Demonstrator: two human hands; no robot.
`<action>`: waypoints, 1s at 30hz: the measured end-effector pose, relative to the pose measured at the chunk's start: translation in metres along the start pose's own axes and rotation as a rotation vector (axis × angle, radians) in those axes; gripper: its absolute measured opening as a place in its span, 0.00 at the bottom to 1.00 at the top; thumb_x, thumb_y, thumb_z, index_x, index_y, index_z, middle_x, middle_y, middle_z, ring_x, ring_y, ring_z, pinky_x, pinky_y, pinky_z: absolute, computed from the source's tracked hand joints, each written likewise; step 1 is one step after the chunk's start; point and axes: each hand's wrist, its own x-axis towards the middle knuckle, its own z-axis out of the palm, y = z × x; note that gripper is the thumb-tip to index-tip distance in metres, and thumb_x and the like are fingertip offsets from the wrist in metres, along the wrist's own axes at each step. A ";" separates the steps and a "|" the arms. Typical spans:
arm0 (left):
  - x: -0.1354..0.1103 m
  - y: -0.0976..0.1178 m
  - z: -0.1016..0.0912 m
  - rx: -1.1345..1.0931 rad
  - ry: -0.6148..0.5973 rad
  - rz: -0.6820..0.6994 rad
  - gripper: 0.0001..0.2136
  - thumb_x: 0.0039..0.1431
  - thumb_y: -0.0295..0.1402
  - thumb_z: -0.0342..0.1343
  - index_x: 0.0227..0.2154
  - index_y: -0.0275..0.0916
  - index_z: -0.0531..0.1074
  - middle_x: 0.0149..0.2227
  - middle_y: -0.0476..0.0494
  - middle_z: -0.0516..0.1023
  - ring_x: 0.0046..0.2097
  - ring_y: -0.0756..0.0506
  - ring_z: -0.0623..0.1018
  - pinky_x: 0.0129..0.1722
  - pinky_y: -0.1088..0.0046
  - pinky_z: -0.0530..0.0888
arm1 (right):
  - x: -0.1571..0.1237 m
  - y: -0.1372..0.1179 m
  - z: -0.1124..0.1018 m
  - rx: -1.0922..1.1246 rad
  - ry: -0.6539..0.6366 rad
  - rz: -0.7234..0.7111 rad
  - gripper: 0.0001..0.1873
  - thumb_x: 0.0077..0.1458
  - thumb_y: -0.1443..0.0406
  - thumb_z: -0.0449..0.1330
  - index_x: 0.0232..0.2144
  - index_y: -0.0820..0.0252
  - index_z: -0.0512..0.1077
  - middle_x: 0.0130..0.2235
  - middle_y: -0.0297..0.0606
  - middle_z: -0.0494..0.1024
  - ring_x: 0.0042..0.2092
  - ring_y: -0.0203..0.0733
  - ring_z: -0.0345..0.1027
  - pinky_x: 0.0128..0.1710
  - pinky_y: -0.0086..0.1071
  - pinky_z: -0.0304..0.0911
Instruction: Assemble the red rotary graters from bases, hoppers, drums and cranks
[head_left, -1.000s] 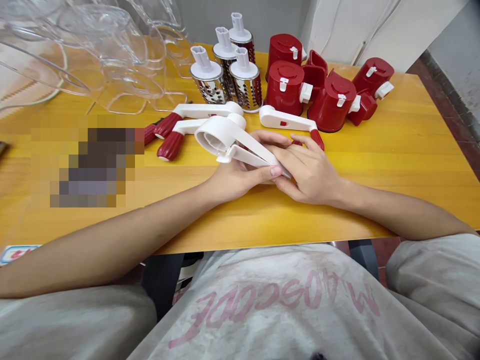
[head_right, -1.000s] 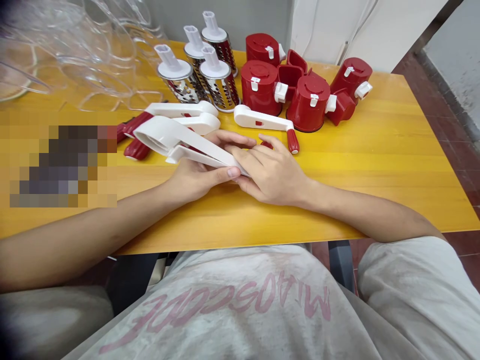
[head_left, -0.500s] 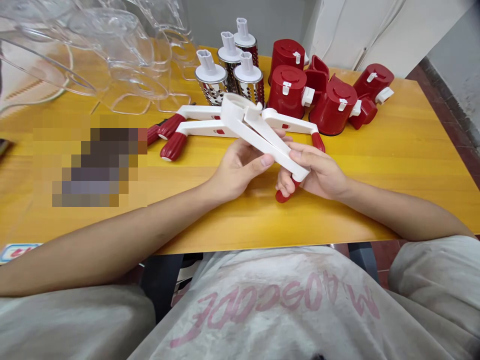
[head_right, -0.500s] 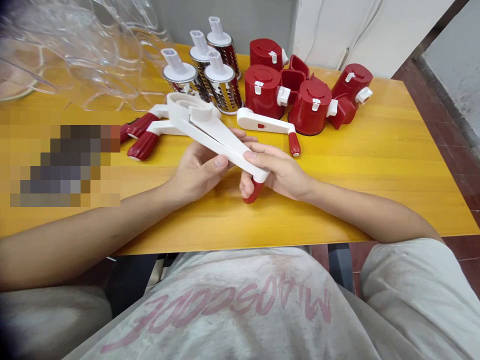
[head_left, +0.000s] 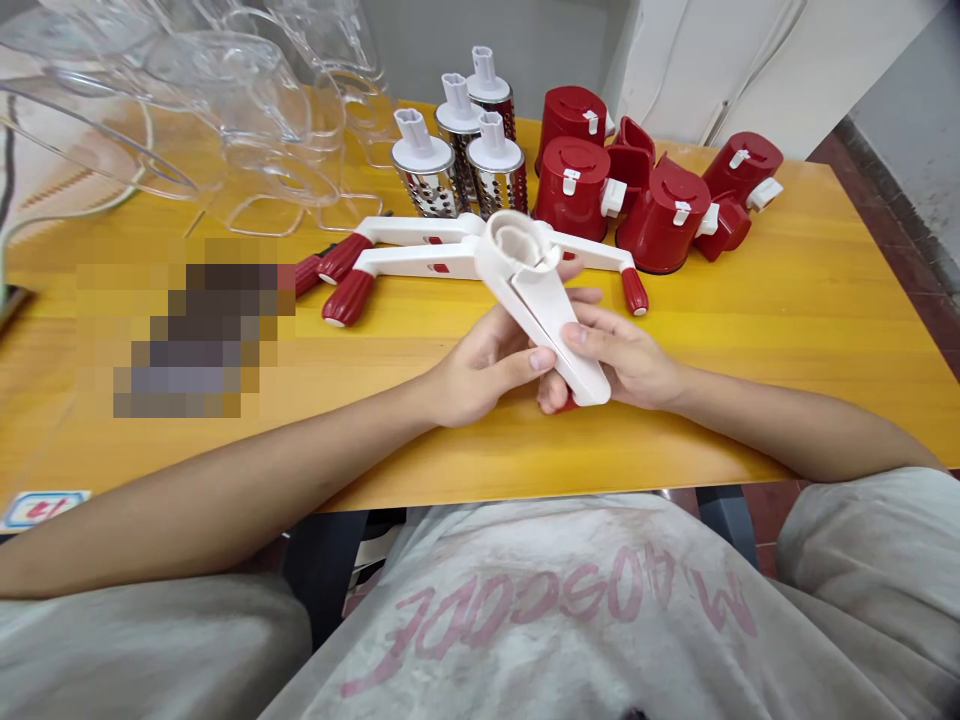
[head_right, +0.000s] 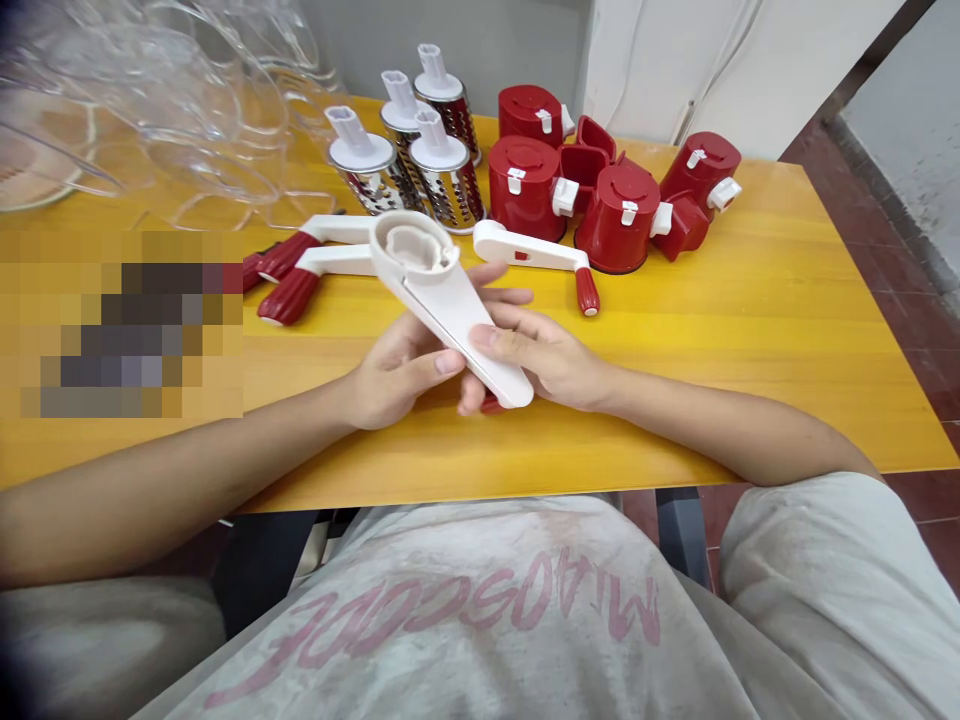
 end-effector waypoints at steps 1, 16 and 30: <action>0.001 -0.001 -0.001 0.019 -0.017 0.037 0.30 0.74 0.48 0.82 0.72 0.45 0.83 0.49 0.39 0.92 0.28 0.49 0.84 0.29 0.72 0.84 | 0.001 0.002 0.001 -0.020 0.051 -0.061 0.35 0.72 0.35 0.77 0.54 0.53 0.72 0.37 0.30 0.88 0.38 0.41 0.87 0.42 0.33 0.85; -0.001 0.000 0.010 0.118 0.011 0.214 0.22 0.84 0.48 0.72 0.70 0.41 0.86 0.36 0.44 0.85 0.29 0.47 0.84 0.30 0.73 0.87 | -0.012 0.004 0.010 -0.372 0.136 -0.314 0.27 0.84 0.41 0.67 0.60 0.58 0.75 0.53 0.43 0.89 0.49 0.42 0.92 0.37 0.27 0.84; -0.001 0.004 0.019 0.161 0.100 0.133 0.23 0.76 0.56 0.78 0.53 0.41 0.85 0.31 0.49 0.82 0.25 0.49 0.79 0.25 0.74 0.79 | -0.012 0.002 0.034 -0.252 0.318 -0.245 0.35 0.76 0.30 0.68 0.51 0.54 0.75 0.40 0.39 0.87 0.40 0.46 0.87 0.41 0.38 0.89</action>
